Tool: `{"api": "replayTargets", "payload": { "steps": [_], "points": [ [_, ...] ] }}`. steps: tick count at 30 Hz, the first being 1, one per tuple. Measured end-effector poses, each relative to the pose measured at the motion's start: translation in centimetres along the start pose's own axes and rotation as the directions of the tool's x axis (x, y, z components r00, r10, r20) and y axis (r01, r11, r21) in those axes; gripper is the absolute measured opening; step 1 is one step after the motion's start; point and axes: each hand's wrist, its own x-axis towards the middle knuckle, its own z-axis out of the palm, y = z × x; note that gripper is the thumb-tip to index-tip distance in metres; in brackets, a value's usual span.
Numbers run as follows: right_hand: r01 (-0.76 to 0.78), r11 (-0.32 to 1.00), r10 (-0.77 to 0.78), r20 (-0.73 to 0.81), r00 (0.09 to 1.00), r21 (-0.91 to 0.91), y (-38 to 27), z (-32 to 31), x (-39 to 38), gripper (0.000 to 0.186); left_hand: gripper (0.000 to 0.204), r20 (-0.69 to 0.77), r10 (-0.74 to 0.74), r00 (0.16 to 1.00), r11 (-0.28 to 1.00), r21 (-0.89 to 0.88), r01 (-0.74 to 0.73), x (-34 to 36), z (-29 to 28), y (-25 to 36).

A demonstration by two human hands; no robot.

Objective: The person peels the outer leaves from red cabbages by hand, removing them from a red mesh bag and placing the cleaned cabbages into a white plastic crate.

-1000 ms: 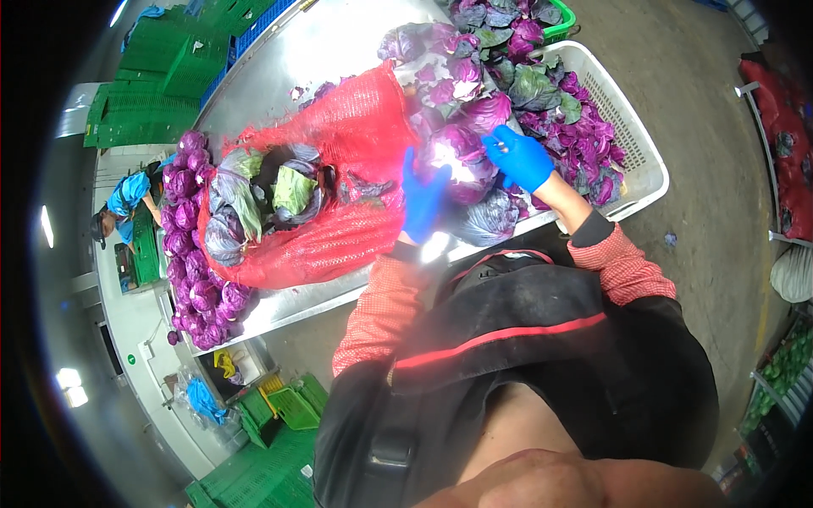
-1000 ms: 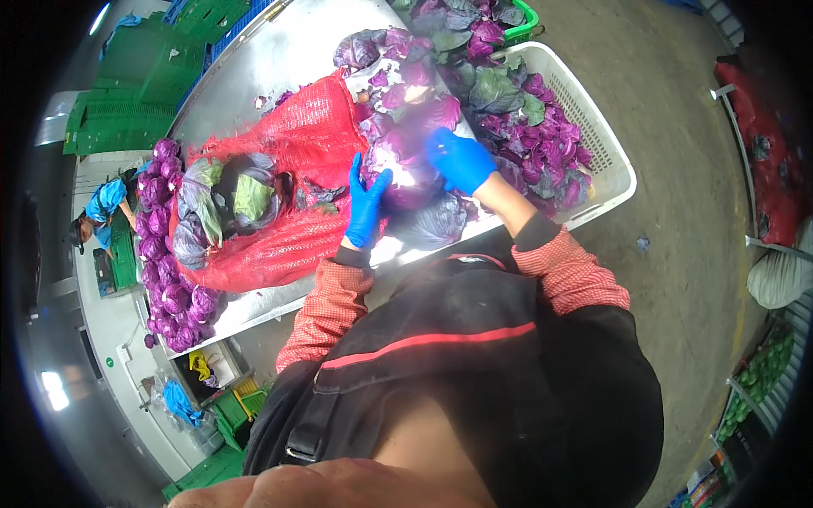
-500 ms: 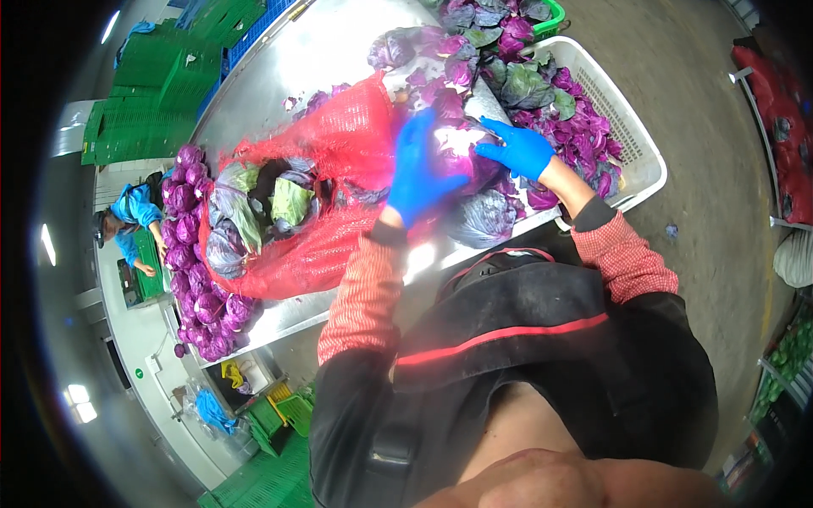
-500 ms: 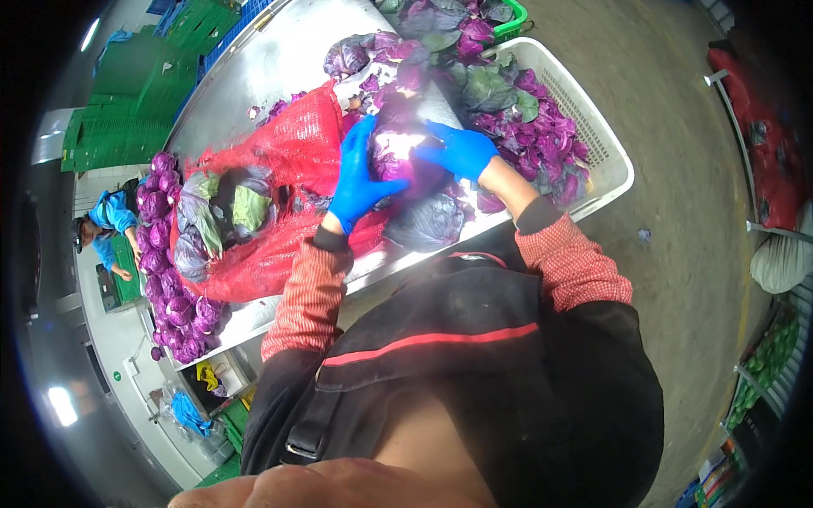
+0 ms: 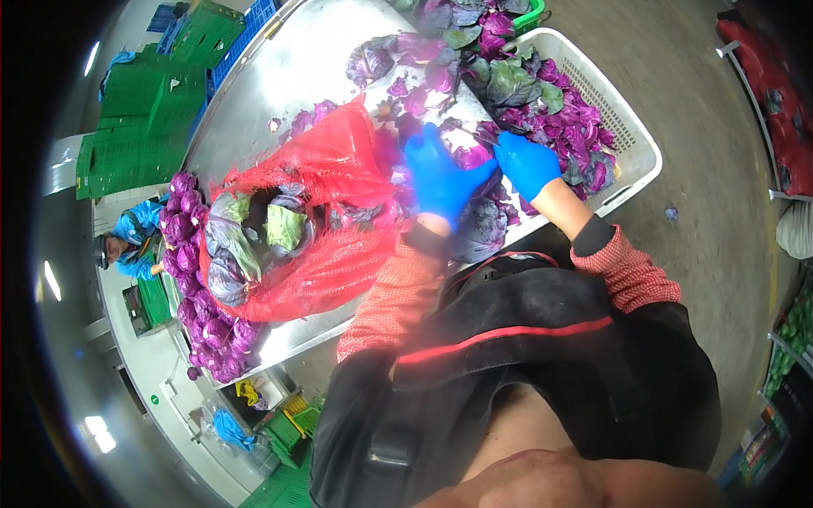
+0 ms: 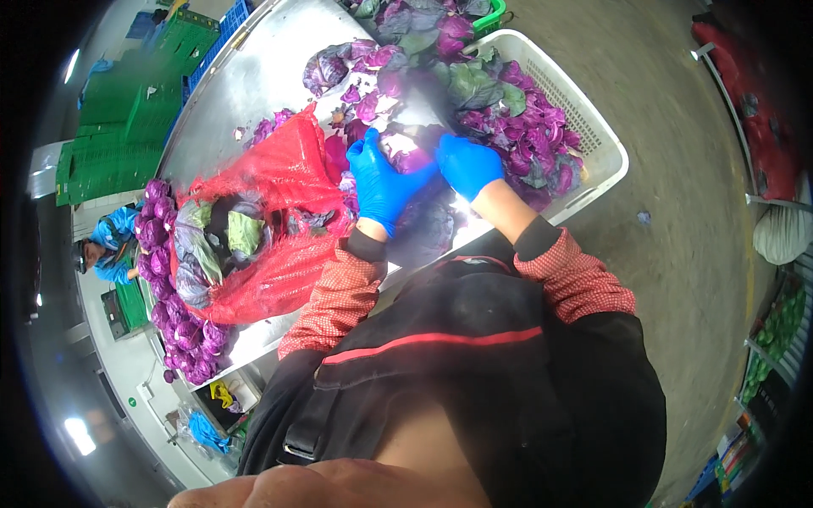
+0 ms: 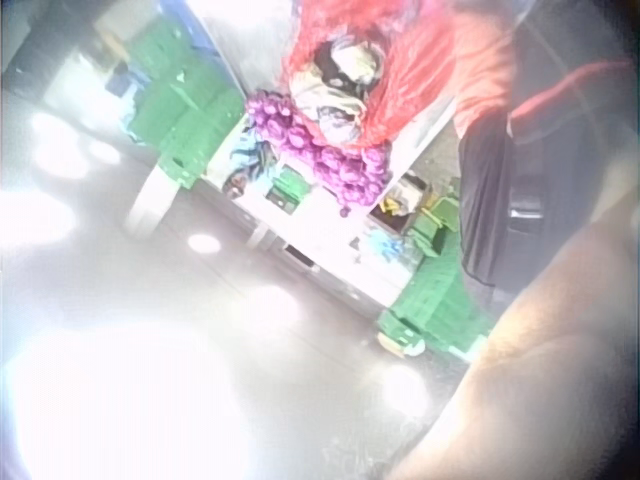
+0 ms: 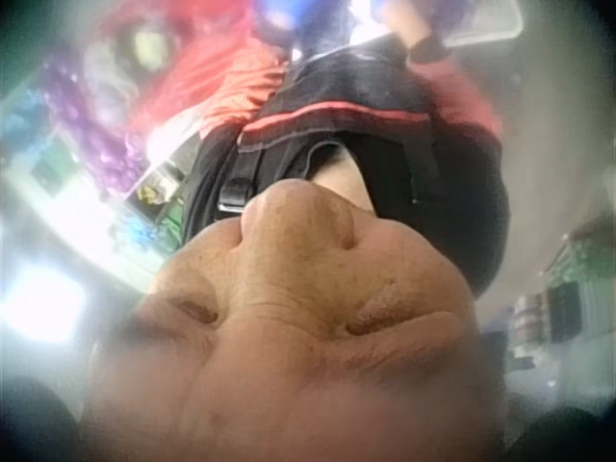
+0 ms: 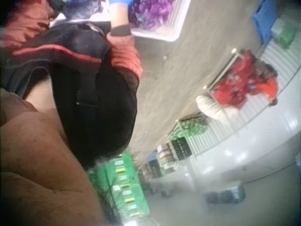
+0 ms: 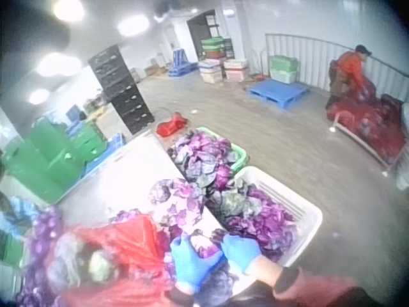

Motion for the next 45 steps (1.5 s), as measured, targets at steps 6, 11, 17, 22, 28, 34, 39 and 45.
{"api": "replayTargets", "payload": {
  "steps": [6, 11, 17, 22, 28, 34, 39, 45],
  "points": [
    [-0.096, 0.982, 0.065, 0.185, 0.981, 0.162, 4.1, -2.3, 3.8, 0.043, 0.096, 0.080, 0.008, 0.997, 0.997, -0.073, -0.002, -1.1, -0.2, 0.2],
    [-0.155, 0.906, 0.141, 0.066, 0.988, 0.393, 1.9, 2.8, 5.1, 0.041, 0.095, 0.111, 0.078, 0.991, 0.986, -0.157, -0.060, -1.0, -1.2, -1.3],
    [-0.459, 0.748, 0.391, 0.240, 0.888, 0.479, 5.6, 5.0, 6.2, 0.030, 0.094, 0.047, 0.069, 0.997, 0.942, -0.332, -0.050, -4.3, -2.5, -3.5],
    [-0.231, 0.878, 0.149, 0.221, 0.964, 0.420, -3.8, -1.5, 2.4, 0.064, 0.096, 0.004, -0.034, 0.999, 0.955, -0.295, 0.034, -4.7, -1.7, -3.7],
    [-0.264, 0.847, 0.100, 0.349, 0.932, 0.462, -2.6, -1.0, 0.7, 0.052, 0.097, 0.015, -0.061, 0.998, 0.954, -0.294, 0.062, -3.8, -2.2, -1.5],
    [-0.403, 0.668, 0.231, 0.340, 0.912, 0.626, 2.8, 5.0, -2.8, 0.026, 0.100, -0.014, -0.137, 0.991, 0.908, -0.401, 0.120, -4.0, -1.6, -3.6],
    [-0.509, 0.513, 0.253, 0.444, 0.859, 0.692, -1.9, -0.2, -0.3, 0.073, 0.100, 0.005, -0.046, 0.999, 0.960, -0.277, 0.046, -4.9, -1.4, -1.9],
    [-0.496, 0.387, 0.103, 0.499, 0.861, 0.777, -1.5, 0.4, -0.9, 0.075, 0.098, -0.016, -0.100, 0.995, 0.949, -0.302, 0.091, -5.1, -1.4, -0.7]
  ]
}}
